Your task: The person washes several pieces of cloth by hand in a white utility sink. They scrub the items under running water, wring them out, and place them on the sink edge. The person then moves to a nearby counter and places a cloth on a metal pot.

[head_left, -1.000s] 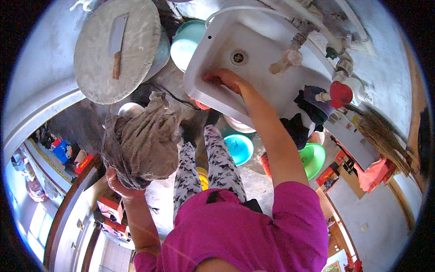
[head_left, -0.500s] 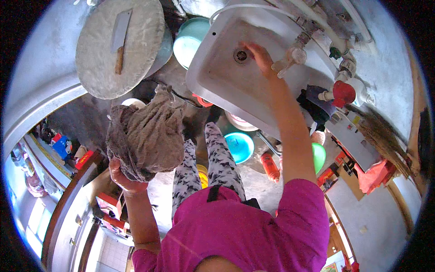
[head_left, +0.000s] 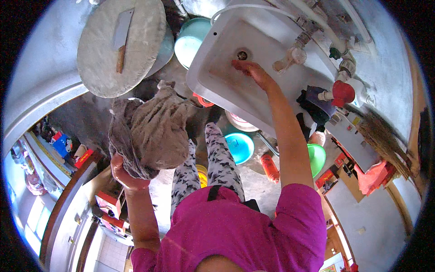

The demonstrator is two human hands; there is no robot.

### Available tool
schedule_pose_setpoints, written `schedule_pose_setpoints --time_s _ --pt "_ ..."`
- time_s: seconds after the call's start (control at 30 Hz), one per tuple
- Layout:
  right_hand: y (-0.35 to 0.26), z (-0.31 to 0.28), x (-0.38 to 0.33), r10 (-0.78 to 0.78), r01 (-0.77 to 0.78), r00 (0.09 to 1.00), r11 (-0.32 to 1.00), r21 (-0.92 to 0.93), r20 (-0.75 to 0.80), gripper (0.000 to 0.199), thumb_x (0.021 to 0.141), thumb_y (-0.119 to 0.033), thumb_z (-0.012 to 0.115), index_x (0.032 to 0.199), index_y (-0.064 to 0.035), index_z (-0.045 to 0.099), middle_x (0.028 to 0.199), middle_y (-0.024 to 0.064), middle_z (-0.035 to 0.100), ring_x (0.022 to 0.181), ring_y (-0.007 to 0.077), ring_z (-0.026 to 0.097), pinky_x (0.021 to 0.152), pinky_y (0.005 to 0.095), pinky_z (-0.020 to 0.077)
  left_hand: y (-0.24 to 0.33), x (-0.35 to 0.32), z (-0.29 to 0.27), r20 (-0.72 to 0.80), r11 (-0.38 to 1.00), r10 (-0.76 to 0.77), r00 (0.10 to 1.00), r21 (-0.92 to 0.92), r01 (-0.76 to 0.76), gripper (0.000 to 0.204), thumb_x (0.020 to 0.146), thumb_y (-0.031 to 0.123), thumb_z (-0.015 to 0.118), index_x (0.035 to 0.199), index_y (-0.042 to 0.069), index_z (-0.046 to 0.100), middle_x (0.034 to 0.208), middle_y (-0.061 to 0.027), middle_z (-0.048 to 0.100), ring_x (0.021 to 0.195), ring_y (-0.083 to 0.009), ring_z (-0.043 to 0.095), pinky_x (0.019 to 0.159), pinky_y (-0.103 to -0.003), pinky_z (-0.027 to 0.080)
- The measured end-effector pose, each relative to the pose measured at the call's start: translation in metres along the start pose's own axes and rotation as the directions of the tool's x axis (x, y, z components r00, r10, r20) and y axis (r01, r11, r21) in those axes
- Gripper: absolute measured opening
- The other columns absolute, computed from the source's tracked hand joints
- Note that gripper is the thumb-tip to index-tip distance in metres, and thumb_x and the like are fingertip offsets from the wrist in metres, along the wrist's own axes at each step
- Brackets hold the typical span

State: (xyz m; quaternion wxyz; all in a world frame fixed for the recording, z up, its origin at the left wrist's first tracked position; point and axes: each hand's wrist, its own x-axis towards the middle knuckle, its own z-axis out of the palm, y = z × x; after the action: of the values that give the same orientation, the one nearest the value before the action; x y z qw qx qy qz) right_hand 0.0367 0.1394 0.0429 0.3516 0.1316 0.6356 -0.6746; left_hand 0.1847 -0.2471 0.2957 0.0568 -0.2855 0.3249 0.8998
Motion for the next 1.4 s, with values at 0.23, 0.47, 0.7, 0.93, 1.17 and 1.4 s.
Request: schedule_pose_setpoints --time_s 0.23,0.47,0.7,0.93,1.17,1.4 --pt "0.012 0.062 0.022 0.05 -0.036 0.993 0.991 -0.128 0.11 0.032 0.096 -0.025 0.049 0.119 -0.0085 0.066 0.117 0.0032 0.065 0.108 0.0164 0.057 0.099 0.0315 0.04 -0.009 0.002 0.004 -0.043 0.998 -0.064 0.997 -0.028 0.062 0.063 0.081 0.03 0.056 0.135 -0.001 0.045 0.135 -0.0177 0.051 0.126 -0.0348 0.048 0.109 -0.048 0.034" --pt "-0.059 0.038 -0.027 -0.086 0.034 0.985 0.947 -0.32 -0.15 0.038 0.094 -0.036 0.054 0.12 -0.0098 0.063 0.121 0.0074 0.062 0.11 0.0227 0.058 0.093 0.0367 0.0449 -0.012 0.0 0.01 0.05 1.0 -0.019 0.999 0.019 0.018 0.062 0.083 0.032 0.055 0.135 -0.001 0.045 0.135 -0.0162 0.052 0.126 -0.0335 0.048 0.109 -0.047 0.033" --pt "-0.026 0.047 -0.047 -0.552 0.279 0.754 0.76 -0.587 -0.356 0.049 0.086 -0.051 0.063 0.114 -0.011 0.061 0.133 0.0112 0.053 0.116 0.0267 0.054 0.094 0.042 0.0452 -0.013 0.005 0.007 0.041 0.997 -0.011 0.999 0.082 0.008 0.056 0.089 0.033 0.048 0.135 0.001 0.046 0.135 -0.0142 0.053 0.126 -0.0308 0.049 0.109 -0.044 0.033" --pt "-0.086 0.185 -0.107 -0.536 0.361 0.838 0.69 0.628 0.106 0.09 0.081 -0.072 0.052 0.144 -0.0109 0.035 0.145 0.0063 0.039 0.128 0.0197 0.042 0.107 0.0395 0.036 -0.031 0.034 0.026 0.282 0.956 -0.228 0.932 -0.119 0.269 0.049 0.093 0.025 0.047 0.137 0.005 0.045 0.137 -0.0101 0.052 0.127 -0.0275 0.047 0.109 -0.044 0.032" --pt "-0.066 0.192 -0.128 -0.204 0.23 0.972 0.931 0.284 -0.117 0.047 0.089 -0.033 0.064 0.127 -0.0073 0.053 0.129 0.0069 0.054 0.127 0.0206 0.044 0.108 0.0408 0.0342 -0.024 0.04 -0.01 0.301 0.973 -0.123 0.946 -0.148 0.174 0.054 0.093 0.035 0.05 0.14 0.009 0.044 0.144 -0.0091 0.045 0.133 -0.0305 0.041 0.112 -0.049 0.027" --pt "-0.109 0.151 -0.104 -0.157 0.577 0.785 0.539 0.614 -0.599 0.043 0.086 -0.024 0.064 0.124 -0.0063 0.056 0.129 0.0059 0.054 0.121 0.0208 0.048 0.101 0.037 0.0399 0.02 0.008 -0.087 0.218 0.917 0.104 0.97 -0.398 -0.009 0.051 0.098 0.037 0.037 0.137 0.005 0.046 0.136 -0.0132 0.052 0.128 -0.0368 0.046 0.111 -0.054 0.029"
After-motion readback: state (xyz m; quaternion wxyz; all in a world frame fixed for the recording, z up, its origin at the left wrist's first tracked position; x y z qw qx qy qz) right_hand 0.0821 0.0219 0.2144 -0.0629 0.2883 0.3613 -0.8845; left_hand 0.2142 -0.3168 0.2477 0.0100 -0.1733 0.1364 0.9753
